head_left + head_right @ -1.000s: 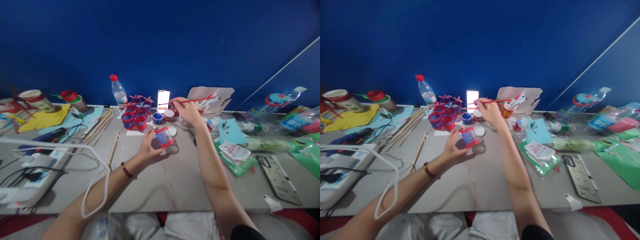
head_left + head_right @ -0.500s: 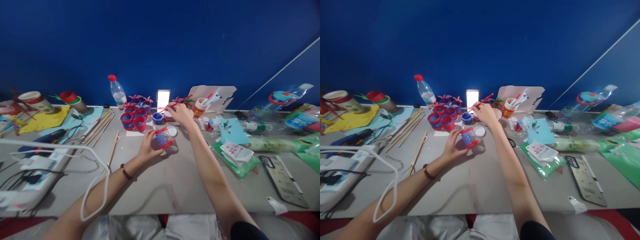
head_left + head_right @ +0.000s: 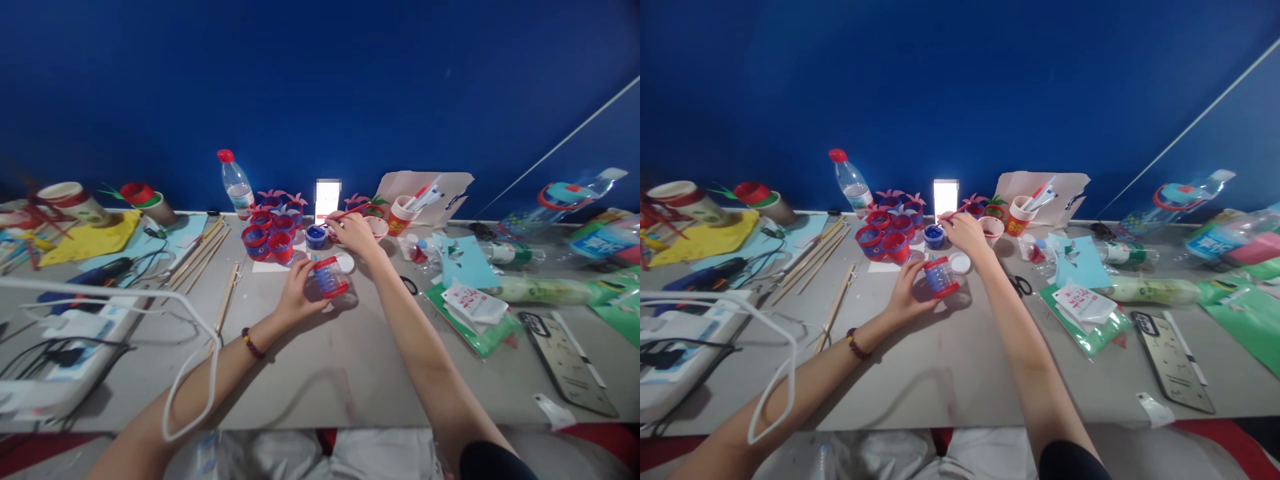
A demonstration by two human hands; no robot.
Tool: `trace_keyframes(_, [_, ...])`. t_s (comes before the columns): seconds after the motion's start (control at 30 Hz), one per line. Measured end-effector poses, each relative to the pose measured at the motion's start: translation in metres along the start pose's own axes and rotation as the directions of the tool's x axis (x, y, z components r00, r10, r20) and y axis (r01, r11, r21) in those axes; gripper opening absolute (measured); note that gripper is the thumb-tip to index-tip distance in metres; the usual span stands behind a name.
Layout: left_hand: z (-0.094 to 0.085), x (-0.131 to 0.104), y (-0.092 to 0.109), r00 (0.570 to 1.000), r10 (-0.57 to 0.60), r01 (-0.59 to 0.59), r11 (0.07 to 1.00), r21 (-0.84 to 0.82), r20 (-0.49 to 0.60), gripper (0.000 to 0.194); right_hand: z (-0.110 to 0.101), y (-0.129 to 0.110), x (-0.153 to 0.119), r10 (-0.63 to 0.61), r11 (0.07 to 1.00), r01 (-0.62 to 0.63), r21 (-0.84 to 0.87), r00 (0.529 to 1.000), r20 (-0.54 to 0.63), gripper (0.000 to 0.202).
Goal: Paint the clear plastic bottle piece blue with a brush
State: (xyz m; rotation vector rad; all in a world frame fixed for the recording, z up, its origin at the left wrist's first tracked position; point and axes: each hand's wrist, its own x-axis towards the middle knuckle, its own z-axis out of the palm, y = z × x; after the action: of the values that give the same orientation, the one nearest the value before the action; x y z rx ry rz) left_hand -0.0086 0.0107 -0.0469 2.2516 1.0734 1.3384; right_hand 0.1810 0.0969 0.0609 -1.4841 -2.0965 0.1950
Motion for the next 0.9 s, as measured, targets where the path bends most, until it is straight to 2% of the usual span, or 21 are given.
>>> trace_keyframes(0.3, [0.0, 0.001, 0.001, 1.0, 0.007, -0.007, 1.0, 0.002, 0.018, 0.083, 0.005, 0.0, 0.001, 0.017, 1.0, -0.017, 0.002, 0.999, 0.038, 0.031])
trace_keyframes(0.57, [-0.001, 0.001, 0.003, 0.999, -0.001, 0.002, 1.0, -0.016, 0.039, 0.082, 0.003, -0.007, 0.001, 0.051, 0.994, -0.039, -0.101, 0.991, 0.121, 0.038])
trace_keyframes(0.77, [-0.001, 0.002, 0.004, 0.999, 0.021, -0.019, 0.999, -0.043, 0.028, 0.08, -0.005, -0.009, 0.0, 0.055, 0.994, -0.043, -0.099, 0.991, 0.124, 0.036])
trace_keyframes(0.9, [-0.002, 0.002, 0.005, 0.999, 0.02, -0.018, 0.999, -0.041, 0.036, 0.082, -0.004, 0.0, 0.002, 0.031, 0.998, -0.028, -0.06, 0.998, 0.059, 0.034])
